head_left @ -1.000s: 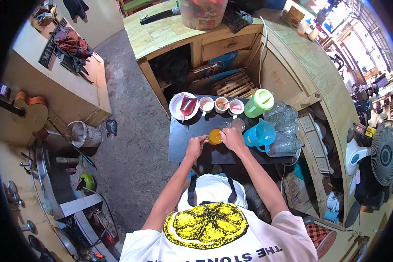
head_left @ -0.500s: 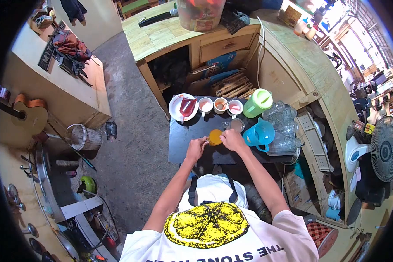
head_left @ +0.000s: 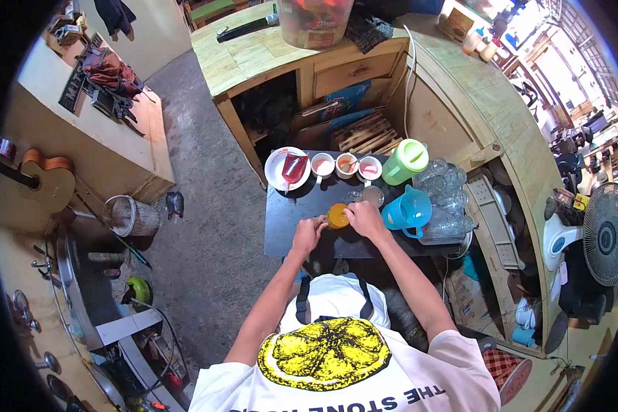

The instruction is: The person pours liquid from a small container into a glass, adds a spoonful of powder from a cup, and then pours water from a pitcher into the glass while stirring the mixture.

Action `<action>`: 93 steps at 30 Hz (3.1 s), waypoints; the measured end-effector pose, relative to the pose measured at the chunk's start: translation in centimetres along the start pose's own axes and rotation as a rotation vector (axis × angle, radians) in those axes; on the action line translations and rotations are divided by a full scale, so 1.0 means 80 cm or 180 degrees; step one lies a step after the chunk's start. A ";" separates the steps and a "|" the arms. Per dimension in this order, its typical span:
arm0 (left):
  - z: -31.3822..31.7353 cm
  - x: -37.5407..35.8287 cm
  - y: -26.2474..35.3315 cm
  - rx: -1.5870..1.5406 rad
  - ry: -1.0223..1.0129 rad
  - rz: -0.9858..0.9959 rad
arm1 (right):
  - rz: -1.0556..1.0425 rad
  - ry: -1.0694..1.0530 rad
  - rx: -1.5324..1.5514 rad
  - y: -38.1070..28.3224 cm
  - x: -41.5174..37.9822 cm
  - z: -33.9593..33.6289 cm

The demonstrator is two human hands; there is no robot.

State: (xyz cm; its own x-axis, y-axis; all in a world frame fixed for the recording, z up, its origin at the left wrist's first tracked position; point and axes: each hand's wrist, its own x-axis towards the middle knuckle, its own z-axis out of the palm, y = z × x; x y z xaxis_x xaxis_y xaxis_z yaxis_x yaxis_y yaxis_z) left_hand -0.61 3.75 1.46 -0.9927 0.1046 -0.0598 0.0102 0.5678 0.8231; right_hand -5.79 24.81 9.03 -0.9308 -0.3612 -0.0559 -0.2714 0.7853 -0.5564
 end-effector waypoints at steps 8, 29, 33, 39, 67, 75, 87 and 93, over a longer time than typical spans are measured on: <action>-0.006 0.002 0.008 0.0074 -0.0072 -0.0076 | -0.0287 -0.0284 -0.0002 0.002 0.007 0.004; -0.003 0.002 0.003 0.0172 -0.0111 -0.0064 | -0.0352 -0.0377 -0.0241 -0.007 0.013 0.002; -0.002 0.002 0.003 0.0109 -0.0073 -0.0039 | -0.0305 -0.0372 -0.0421 -0.005 0.011 0.003; -0.001 0.002 0.002 0.0061 -0.0032 -0.0030 | -0.0462 -0.0254 -0.0213 0.005 0.014 0.005; 0.004 0.003 -0.006 0.0036 -0.0018 -0.0004 | -0.0288 -0.0247 -0.0210 0.012 0.015 -0.003; -0.005 0.001 0.006 0.0061 -0.0059 -0.0025 | -0.0159 -0.0508 0.0004 0.005 0.017 -0.013; 0.000 0.002 -0.002 -0.0028 0.0022 0.0068 | -0.0173 -0.0197 0.0023 0.005 0.015 -0.015; 0.000 0.002 -0.002 -0.0049 -0.0010 0.0054 | -0.0274 -0.0622 0.0022 0.011 0.016 -0.018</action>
State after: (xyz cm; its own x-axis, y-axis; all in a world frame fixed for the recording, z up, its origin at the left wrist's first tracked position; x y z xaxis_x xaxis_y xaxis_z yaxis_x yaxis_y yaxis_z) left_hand -0.76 3.68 1.32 -0.9920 0.1167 -0.0477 0.0251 0.5533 0.8326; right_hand -7.55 25.74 9.67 -0.8388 -0.5181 -0.1673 -0.3456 0.7441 -0.5718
